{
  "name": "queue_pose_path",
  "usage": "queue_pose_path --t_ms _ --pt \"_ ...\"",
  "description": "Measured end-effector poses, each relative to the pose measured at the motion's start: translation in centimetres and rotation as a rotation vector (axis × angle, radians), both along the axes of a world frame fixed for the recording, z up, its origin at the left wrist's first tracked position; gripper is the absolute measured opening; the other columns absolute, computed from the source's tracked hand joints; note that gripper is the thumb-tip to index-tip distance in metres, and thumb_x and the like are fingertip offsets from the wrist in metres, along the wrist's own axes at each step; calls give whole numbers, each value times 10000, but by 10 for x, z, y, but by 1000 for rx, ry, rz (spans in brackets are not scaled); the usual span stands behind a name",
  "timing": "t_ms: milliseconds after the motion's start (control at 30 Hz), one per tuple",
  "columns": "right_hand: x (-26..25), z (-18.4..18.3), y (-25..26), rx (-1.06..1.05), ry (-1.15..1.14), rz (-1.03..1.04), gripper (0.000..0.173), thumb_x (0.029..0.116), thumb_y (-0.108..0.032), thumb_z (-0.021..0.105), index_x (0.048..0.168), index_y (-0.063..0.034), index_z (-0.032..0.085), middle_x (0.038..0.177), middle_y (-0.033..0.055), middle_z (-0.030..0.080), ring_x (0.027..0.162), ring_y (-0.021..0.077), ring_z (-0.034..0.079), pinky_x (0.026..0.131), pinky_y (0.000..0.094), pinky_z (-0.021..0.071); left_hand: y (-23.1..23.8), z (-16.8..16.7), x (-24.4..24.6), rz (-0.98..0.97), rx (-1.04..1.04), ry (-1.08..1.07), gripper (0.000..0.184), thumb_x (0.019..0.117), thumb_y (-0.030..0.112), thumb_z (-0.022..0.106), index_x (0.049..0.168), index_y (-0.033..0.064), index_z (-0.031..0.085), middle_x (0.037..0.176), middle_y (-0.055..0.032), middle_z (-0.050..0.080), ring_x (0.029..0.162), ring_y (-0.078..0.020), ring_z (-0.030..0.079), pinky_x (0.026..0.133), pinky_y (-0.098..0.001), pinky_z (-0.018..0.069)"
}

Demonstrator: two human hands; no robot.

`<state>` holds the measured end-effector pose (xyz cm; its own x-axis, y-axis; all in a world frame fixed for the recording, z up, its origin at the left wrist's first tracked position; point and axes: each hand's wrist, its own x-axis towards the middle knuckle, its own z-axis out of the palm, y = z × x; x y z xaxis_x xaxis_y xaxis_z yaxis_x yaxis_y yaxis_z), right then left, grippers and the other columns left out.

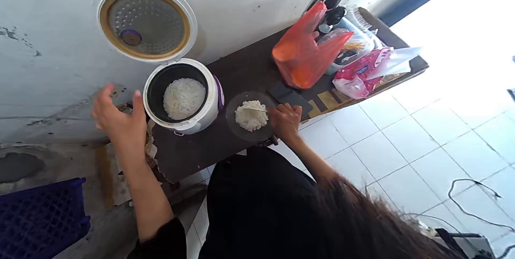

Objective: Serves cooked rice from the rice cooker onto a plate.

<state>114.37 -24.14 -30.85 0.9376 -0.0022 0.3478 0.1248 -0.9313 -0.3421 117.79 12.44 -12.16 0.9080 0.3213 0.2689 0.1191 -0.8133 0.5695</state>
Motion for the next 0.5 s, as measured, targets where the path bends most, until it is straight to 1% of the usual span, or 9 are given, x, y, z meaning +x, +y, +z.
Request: queue_pose_path --t_ms 67,100,133,200,233,300,333,400,500 --pt "7 0 5 37 57 -29 188 937 15 617 991 -15 795 865 249 710 875 456 684 851 656 446 -1 23 18 -49 31 -64 658 1029 445 543 1484 -21 451 1524 -294 429 1442 -454 366 1160 -606 294" --pt "10 0 8 46 53 -33 182 939 13 622 995 -14 793 871 249 711 880 456 685 859 656 445 -4 38 28 -80 42 -102 647 1027 406 554 1473 -52 459 1516 -326 428 1444 -468 361 1171 -591 278" --pt "11 0 10 41 24 -34 179 933 12 628 987 -19 795 854 240 708 862 445 686 849 647 449 -6 51 38 -105 63 -129 633 1026 376 556 1464 -71 462 1506 -347 426 1440 -478 357 1174 -578 272" --pt "11 0 8 11 -46 -32 179 911 16 642 967 -37 803 816 218 702 815 421 687 812 624 458 -9 70 62 -148 117 -187 624 1023 371 549 1454 -74 473 1497 -353 432 1436 -490 355 1173 -569 271" --pt "8 0 3 0 -49 -29 182 907 22 640 963 -36 803 812 217 699 809 420 684 804 620 457 -8 75 76 -168 146 -213 630 1021 391 542 1451 -65 481 1492 -349 438 1430 -495 359 1162 -585 276" --pt "1 -2 -11 -6 8 -37 190 912 25 623 969 -25 797 839 234 705 845 445 684 828 643 453 -2 79 105 -205 209 -246 649 1025 446 509 1463 -31 481 1501 -319 441 1427 -497 360 1124 -650 289" --pt "-3 -1 -18 -5 34 -50 202 914 29 610 977 -20 795 856 243 709 867 457 683 842 655 450 0 81 118 -220 233 -255 659 1031 465 487 1478 -18 469 1516 -307 429 1433 -497 349 1108 -680 278" --pt "-8 6 -24 -10 26 -71 217 906 46 597 977 -10 794 856 254 708 860 470 682 833 664 450 -1 86 139 -249 270 -262 645 1050 452 445 1497 -13 444 1540 -292 408 1456 -490 320 1107 -706 236" --pt "-19 11 -12 -9 -39 -59 199 906 27 617 944 -30 804 818 227 712 804 435 693 789 640 462 -4 90 160 -305 295 -216 584 1081 407 382 1506 12 452 1540 -275 420 1481 -467 304 1121 -745 157"
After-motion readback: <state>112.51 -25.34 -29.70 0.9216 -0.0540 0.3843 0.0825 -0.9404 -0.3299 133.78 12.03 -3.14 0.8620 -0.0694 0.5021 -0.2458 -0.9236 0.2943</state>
